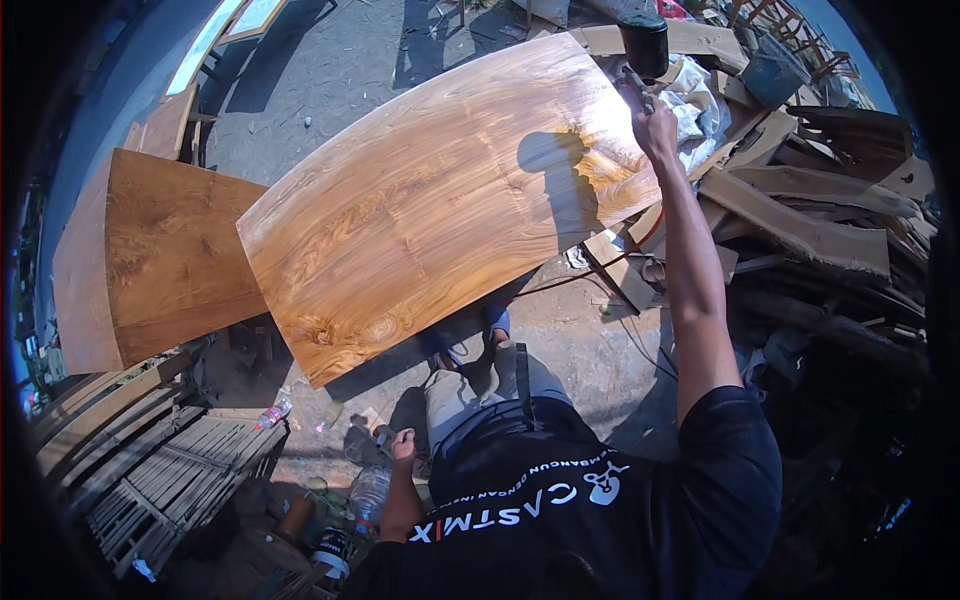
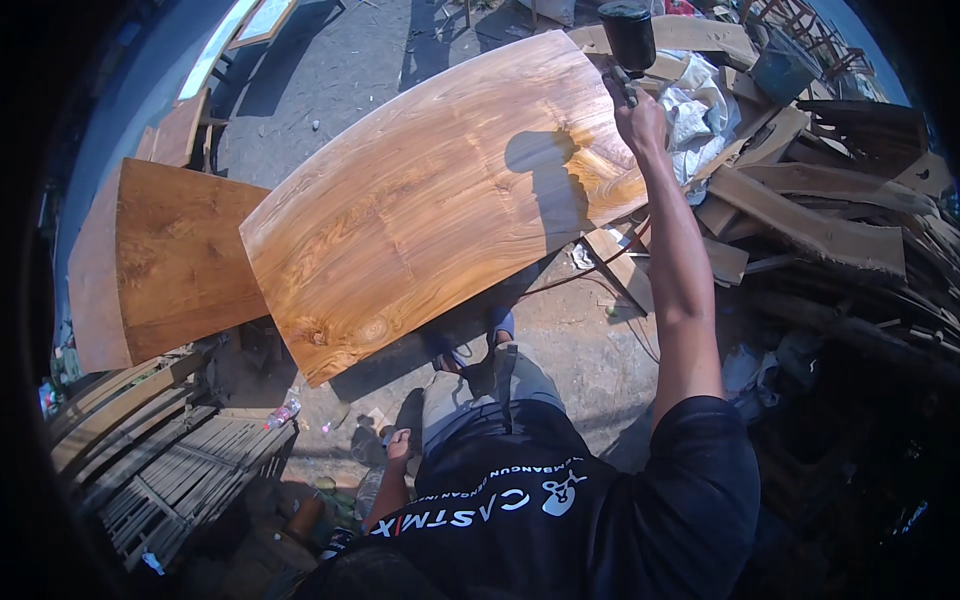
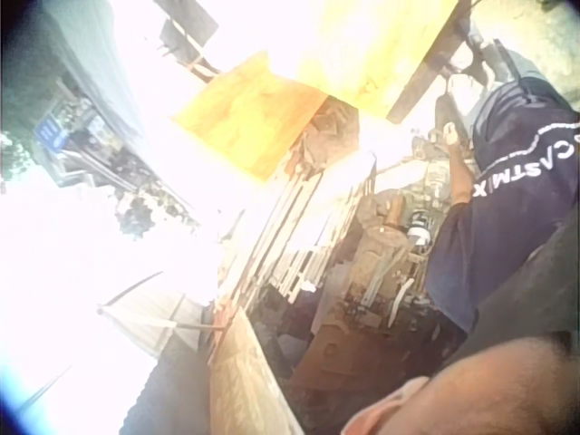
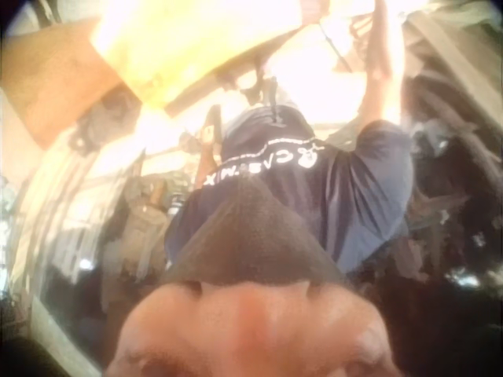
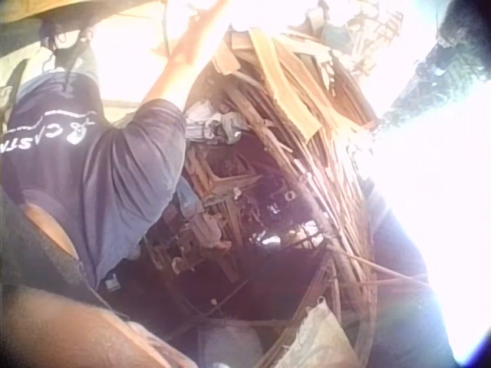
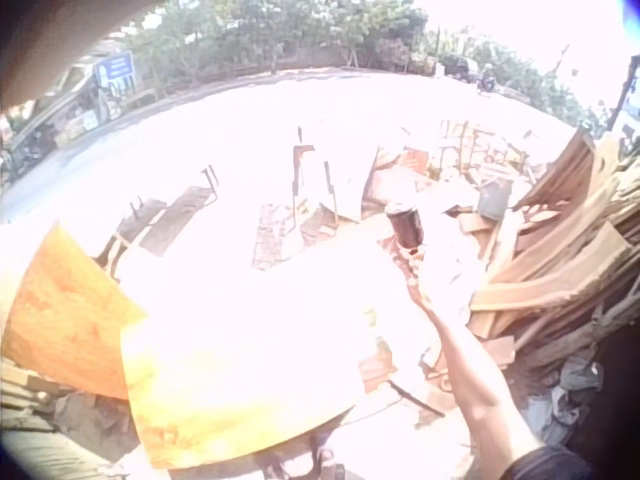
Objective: The person varnishes a wooden cabinet using a spray gun.
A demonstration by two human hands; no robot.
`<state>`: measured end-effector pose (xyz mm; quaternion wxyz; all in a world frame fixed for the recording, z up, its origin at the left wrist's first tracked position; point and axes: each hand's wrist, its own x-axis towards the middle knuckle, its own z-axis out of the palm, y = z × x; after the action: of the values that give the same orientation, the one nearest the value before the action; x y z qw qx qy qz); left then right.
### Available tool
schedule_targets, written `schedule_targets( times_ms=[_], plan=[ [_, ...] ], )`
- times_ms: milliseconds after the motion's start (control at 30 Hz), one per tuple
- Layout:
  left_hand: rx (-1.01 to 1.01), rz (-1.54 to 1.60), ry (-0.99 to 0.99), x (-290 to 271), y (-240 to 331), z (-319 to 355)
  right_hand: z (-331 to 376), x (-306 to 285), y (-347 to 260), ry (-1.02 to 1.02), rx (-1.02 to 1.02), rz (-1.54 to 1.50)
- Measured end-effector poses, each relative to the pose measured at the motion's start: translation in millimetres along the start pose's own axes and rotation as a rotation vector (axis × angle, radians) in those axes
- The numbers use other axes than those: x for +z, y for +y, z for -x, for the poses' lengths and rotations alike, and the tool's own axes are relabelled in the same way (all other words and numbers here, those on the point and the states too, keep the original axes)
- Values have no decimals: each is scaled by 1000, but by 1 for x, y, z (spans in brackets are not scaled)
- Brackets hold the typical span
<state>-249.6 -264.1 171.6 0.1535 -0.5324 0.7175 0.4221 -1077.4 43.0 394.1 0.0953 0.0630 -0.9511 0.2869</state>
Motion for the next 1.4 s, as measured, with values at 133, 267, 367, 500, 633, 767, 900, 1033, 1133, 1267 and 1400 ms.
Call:
schedule_targets(
  times_ms=[133, 267, 367, 500, 633, 767, 900, 1033, 1133, 1267, 1400],
  plan=[
    [-113, 86, -18, -1, -14, -7, -4, -2, 9, 0, 40, 90],
    [-148, 103, -34, -4, -6, -9, 7, -12, 22, 25, 40, 171],
    [-165, 158, -23, -2, -8, -10, 25, -22, 30, 56, 1, 54],
    [-107, 34, -55, -7, -9, -15, 65, -42, 17, -42, 68, -144],
    [-52, -69, -77, -10, -6, -29, 106, -73, -19, -245, 172, -213],
    [-185, 214, -172, -20, 14, -31, 121, -68, -9, -157, 170, -318],
    [-263, 120, -190, -31, 31, -33, 101, -66, 28, -13, 242, -175],
    [-327, 139, -178, -32, 34, -33, 91, -70, 45, 119, 185, -103],
    [-322, 205, -214, -34, 38, -35, 98, -79, 53, 119, 175, -51],
    [-256, 164, -214, -35, 46, -35, 118, -85, 69, 122, 156, 27],
    [-164, 174, -254, -39, 41, -40, 143, -99, 47, 0, 252, -70]
  ],
)
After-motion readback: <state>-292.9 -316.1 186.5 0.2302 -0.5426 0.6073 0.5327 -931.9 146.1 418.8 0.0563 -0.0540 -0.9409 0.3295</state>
